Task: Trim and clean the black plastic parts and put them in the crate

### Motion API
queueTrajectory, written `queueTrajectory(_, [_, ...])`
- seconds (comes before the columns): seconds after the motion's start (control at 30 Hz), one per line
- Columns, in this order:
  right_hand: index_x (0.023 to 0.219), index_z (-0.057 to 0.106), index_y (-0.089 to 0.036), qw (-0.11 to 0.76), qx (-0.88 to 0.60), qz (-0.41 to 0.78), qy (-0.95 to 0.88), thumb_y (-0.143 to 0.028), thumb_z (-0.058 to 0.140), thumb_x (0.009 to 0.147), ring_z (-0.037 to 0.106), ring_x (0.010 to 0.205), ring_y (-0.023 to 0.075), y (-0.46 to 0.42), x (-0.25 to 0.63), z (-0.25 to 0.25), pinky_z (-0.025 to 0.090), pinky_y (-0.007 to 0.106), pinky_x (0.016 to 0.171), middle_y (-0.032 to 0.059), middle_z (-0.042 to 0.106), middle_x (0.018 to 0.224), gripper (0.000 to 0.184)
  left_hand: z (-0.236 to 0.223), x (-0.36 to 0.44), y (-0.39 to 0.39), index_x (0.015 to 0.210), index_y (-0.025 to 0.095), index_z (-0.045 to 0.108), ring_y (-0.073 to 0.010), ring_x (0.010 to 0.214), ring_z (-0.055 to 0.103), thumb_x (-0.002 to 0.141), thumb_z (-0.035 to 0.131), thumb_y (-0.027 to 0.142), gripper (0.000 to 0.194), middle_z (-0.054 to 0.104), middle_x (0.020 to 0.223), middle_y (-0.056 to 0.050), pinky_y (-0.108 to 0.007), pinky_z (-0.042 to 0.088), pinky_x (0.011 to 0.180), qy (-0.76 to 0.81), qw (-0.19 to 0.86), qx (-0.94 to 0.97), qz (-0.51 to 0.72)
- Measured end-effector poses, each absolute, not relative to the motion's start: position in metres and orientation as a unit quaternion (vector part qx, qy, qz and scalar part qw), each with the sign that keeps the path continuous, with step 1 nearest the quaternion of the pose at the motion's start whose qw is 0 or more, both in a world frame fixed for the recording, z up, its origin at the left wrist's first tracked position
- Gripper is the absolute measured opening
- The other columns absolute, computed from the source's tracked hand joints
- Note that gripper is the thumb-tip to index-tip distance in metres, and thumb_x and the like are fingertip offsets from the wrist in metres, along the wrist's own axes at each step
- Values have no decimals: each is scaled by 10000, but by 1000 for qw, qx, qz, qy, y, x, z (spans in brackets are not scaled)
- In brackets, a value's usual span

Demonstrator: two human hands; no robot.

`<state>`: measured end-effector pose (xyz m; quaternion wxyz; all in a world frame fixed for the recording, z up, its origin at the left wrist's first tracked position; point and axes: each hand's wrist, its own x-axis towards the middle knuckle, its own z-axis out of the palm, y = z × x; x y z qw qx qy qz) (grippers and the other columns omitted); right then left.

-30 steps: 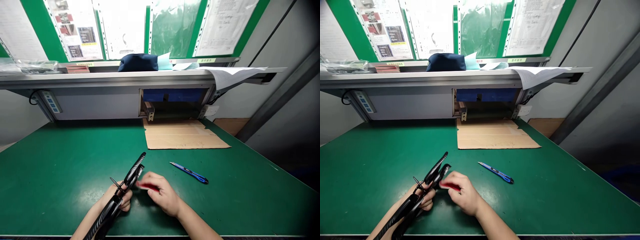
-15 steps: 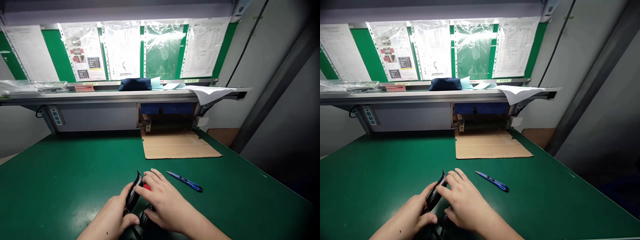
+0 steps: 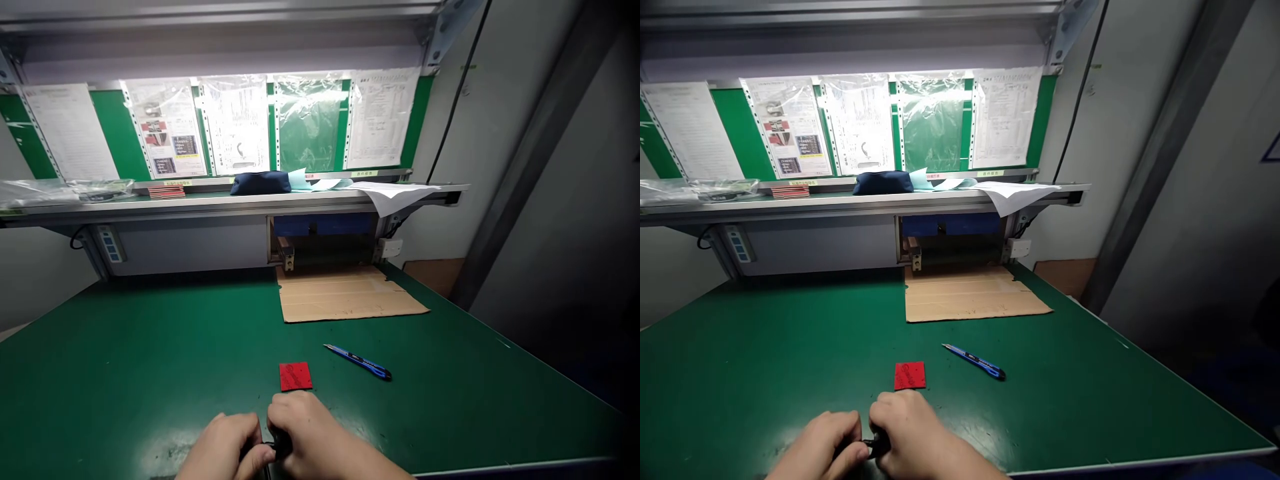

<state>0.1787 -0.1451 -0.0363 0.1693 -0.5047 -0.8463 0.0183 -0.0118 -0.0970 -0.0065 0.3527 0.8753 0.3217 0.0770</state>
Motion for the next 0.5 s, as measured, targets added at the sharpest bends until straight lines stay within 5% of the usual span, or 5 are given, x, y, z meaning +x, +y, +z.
queueTrajectory(0.13, [654,446,-194,204,-489,-25,-848,-358,767,637,452,555,115,-152,171,-42,217,253,471,-48,492,657,361,3,-14,-98,658,204,466,-140,590,330,880,415,555,418,406,648,21,-245,274,589,192,446,871,76])
queueTrajectory(0.33, [587,447,-206,72,-394,20,-916,-50,612,643,451,515,121,-167,180,1,255,265,470,-79,493,561,233,25,-21,-103,534,226,506,-111,468,175,811,607,391,337,393,503,44,-310,331,707,200,336,919,41])
queueTrajectory(0.4, [671,552,-231,122,-397,77,-906,-54,590,651,526,599,127,-169,196,21,336,230,524,-74,565,652,183,21,-32,-99,523,220,483,-115,469,197,801,604,443,377,373,500,45,-287,331,669,218,337,913,76])
queueTrajectory(0.5, [894,613,-227,338,-510,107,-784,-135,567,772,576,766,158,-167,220,43,426,233,677,-15,612,848,160,14,-54,-92,576,220,456,-147,524,346,822,514,573,434,402,567,22,-256,309,578,330,374,849,176])
